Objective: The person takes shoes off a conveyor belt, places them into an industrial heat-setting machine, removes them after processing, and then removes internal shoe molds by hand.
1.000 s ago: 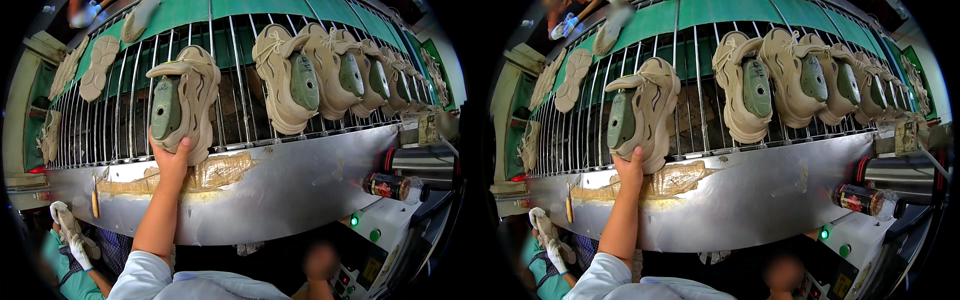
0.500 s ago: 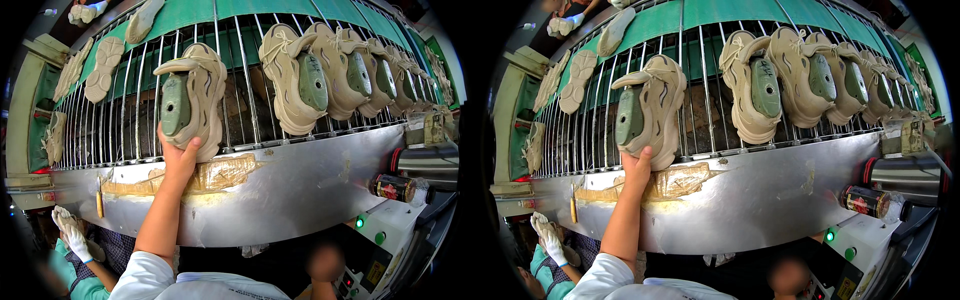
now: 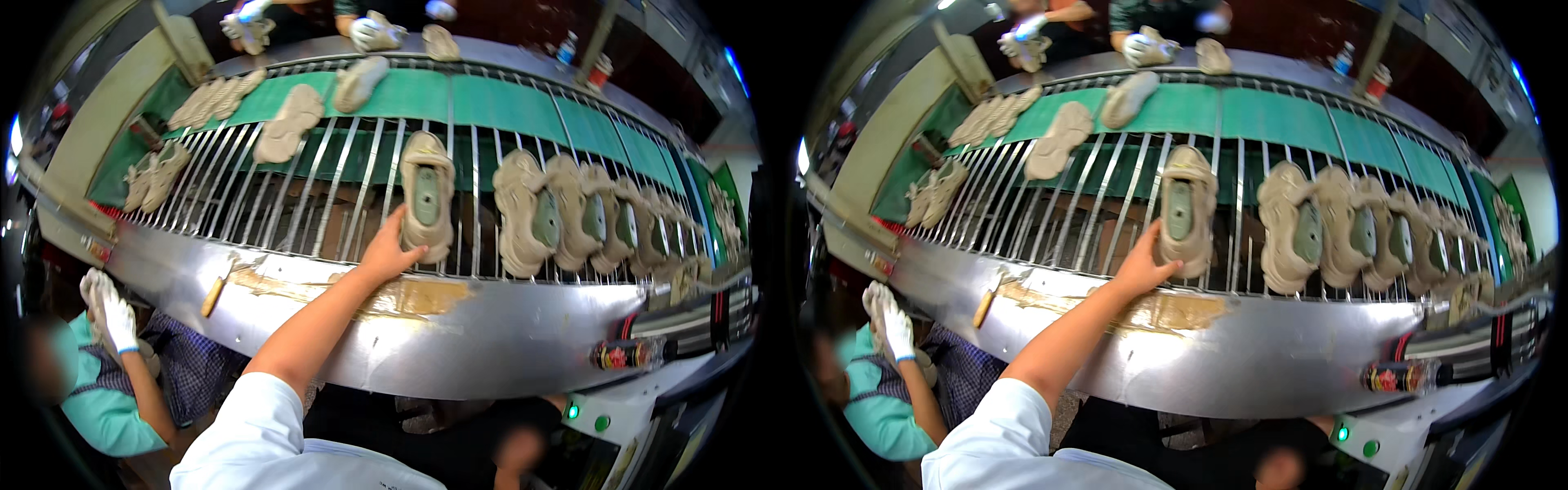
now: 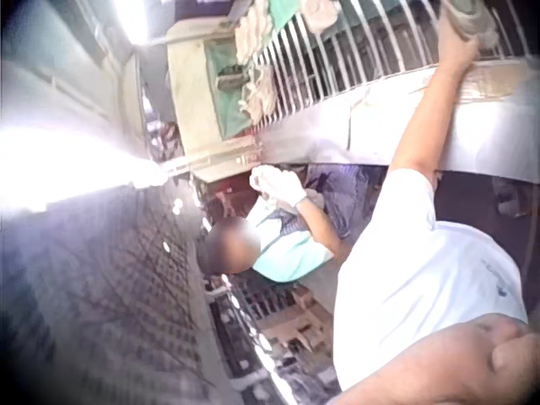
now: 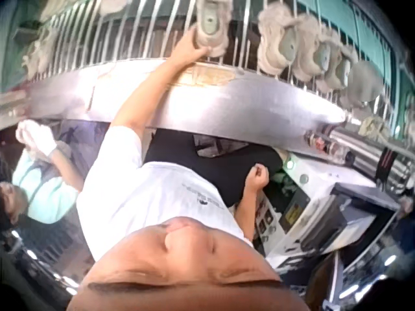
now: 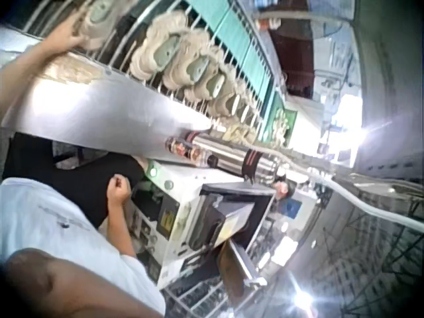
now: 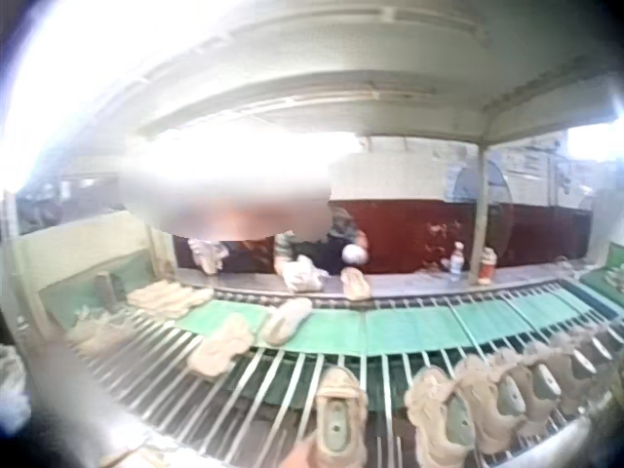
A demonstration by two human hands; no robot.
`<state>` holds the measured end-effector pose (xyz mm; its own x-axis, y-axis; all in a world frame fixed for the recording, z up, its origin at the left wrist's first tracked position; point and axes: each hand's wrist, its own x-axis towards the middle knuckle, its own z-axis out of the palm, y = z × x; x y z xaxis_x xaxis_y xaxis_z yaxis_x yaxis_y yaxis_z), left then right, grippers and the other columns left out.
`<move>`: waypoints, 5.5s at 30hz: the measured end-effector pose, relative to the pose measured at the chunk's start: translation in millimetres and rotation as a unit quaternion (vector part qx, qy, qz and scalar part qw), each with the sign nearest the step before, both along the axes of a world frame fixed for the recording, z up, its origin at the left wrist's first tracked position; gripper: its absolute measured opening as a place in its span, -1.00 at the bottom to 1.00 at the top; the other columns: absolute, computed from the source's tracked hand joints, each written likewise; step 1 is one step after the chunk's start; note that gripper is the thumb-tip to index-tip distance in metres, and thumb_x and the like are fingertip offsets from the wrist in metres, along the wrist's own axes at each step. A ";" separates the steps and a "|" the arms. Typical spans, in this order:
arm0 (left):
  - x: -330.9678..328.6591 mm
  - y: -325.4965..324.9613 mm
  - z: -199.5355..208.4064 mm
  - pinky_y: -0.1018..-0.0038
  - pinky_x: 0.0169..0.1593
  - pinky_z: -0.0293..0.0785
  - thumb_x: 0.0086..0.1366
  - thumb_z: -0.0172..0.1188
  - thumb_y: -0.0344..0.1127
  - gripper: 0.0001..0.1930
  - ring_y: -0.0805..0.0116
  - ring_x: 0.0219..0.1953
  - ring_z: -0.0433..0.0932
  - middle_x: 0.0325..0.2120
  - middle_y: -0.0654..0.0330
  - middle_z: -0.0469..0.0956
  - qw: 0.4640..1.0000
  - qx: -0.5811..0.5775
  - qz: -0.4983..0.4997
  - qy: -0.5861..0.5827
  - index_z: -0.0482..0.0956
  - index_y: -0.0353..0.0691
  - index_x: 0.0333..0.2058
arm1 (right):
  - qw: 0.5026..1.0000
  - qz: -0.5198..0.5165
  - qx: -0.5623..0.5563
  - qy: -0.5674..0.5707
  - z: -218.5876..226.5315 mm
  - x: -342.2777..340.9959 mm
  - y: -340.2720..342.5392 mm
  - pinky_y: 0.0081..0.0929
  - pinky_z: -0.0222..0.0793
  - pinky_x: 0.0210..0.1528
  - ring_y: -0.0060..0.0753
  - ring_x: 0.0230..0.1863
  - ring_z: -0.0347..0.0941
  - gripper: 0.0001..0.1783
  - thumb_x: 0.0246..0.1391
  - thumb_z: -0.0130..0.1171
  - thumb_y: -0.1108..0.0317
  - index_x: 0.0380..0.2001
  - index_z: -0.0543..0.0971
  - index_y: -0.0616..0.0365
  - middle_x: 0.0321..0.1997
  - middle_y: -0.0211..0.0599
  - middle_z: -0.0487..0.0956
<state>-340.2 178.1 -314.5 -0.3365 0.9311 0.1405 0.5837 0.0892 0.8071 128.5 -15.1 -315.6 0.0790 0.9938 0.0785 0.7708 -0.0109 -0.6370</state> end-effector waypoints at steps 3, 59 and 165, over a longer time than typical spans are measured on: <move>-36.4 -12.7 3.2 0.20 0.18 0.32 0.00 0.32 -0.15 -0.34 -0.10 0.09 0.41 0.04 -0.07 0.44 0.996 0.058 -0.008 0.068 0.40 -0.28 0.10 | 0.999 -0.034 -0.020 0.018 -9.0 3.3 -9.6 -0.41 0.49 -0.33 -0.31 -0.44 0.52 -0.92 -0.09 0.18 0.51 -0.45 0.61 0.25 -0.45 -0.22 0.57; 339.4 -208.6 123.2 0.41 0.06 0.47 0.41 0.08 -0.16 -0.68 0.45 -0.08 0.55 -0.15 0.24 0.61 0.454 -0.359 -0.590 -0.564 0.53 -0.27 -0.03 | 0.648 0.084 0.019 0.756 155.3 61.1 -65.7 -0.14 0.02 0.45 0.01 0.34 0.22 -0.01 0.11 0.07 -0.28 0.30 0.16 0.36 0.34 0.04 0.23; 235.6 -205.9 50.6 0.26 0.32 0.15 0.13 0.38 -0.09 -0.19 0.20 0.24 0.31 0.16 0.06 0.36 0.891 -0.033 -0.337 -0.304 0.20 -0.19 0.29 | 0.746 -0.222 0.261 0.571 83.6 235.8 -16.3 -0.01 0.17 0.31 0.04 0.31 0.21 -0.14 0.09 0.15 -0.10 0.27 0.21 0.32 0.33 0.01 0.25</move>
<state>-104.5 -27.8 -263.9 0.3059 0.9501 0.0611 -0.0196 -0.0579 0.9981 364.3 -31.4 -232.0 0.7033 0.7070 0.0744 -0.2838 0.3752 -0.8824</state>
